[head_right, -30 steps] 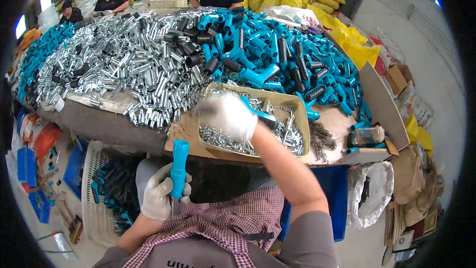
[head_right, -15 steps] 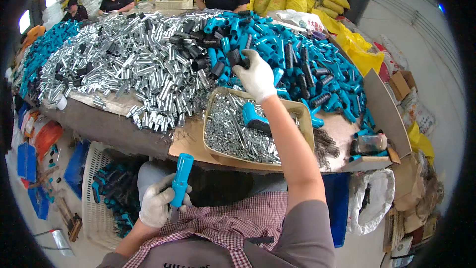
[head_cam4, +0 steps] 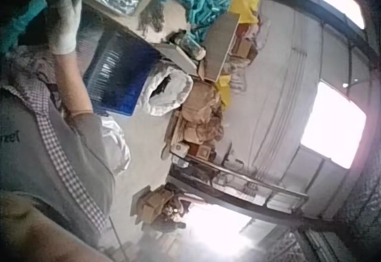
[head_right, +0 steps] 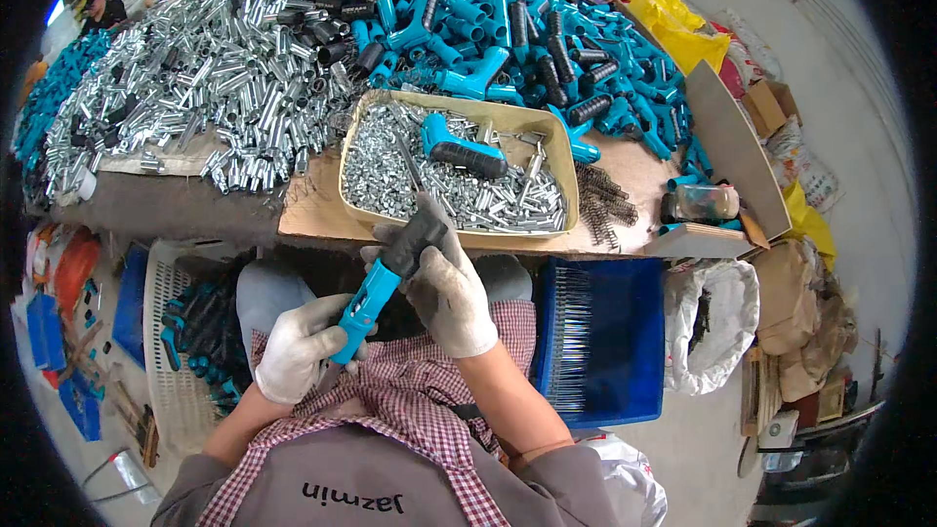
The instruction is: Assembling the internal rod and external plastic housing of handheld tools.
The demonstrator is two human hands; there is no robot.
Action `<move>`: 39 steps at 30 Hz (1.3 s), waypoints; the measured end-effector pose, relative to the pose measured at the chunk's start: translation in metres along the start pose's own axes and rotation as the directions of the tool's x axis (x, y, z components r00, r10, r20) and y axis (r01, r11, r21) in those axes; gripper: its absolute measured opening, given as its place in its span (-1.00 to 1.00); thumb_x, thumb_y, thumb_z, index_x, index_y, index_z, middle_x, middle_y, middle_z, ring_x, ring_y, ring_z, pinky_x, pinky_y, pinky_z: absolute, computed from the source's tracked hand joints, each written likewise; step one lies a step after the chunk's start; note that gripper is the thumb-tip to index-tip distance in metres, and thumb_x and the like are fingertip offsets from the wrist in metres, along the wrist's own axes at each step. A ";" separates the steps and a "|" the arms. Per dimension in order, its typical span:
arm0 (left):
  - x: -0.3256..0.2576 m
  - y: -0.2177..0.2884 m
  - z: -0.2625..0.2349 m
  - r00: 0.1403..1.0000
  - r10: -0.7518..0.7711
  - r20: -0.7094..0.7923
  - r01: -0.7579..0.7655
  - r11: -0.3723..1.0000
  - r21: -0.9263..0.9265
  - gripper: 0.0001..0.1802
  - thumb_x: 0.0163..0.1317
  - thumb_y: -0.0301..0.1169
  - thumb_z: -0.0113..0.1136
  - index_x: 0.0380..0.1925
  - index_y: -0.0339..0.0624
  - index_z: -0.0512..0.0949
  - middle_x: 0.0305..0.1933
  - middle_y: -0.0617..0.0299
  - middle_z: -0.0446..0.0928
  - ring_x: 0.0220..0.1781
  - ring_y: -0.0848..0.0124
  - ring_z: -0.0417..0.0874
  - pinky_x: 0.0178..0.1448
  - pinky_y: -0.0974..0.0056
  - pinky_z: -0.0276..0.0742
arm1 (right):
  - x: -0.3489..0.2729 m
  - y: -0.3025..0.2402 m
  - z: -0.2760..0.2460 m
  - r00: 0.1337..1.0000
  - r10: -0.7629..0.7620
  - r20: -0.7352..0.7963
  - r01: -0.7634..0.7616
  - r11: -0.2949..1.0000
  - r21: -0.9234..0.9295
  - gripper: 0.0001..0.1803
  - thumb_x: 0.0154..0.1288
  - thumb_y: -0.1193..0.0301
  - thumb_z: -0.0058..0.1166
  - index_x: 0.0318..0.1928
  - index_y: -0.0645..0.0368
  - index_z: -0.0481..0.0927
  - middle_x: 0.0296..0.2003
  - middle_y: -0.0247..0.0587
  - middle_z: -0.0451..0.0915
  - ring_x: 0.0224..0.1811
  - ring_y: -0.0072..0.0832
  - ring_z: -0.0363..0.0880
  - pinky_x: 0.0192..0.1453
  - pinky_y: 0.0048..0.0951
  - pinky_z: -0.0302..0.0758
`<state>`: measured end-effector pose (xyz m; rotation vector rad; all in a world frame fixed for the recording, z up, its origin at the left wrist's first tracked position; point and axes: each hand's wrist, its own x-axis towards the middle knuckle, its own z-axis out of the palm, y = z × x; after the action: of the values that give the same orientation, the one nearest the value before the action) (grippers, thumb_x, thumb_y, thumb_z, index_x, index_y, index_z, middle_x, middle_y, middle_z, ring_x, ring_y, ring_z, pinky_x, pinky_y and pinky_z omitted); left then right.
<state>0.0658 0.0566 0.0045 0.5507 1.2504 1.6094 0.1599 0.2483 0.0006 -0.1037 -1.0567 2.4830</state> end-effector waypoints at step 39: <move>0.003 -0.010 0.030 0.980 -0.181 0.076 0.185 0.982 -0.038 -0.27 0.35 -0.08 0.19 0.26 -0.53 0.33 -0.16 0.05 0.58 -0.29 0.43 0.61 -0.24 0.38 0.57 | -0.010 -0.046 -0.031 0.977 -0.112 0.180 0.211 0.416 -0.885 -0.54 0.39 0.27 0.12 0.18 0.27 0.57 -0.10 -0.11 0.68 -0.06 -0.34 0.65 0.11 -0.36 0.55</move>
<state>0.0930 0.0725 0.0056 0.4480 1.1739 1.4476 0.1928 0.2927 0.0097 -0.1905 -2.2307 1.4604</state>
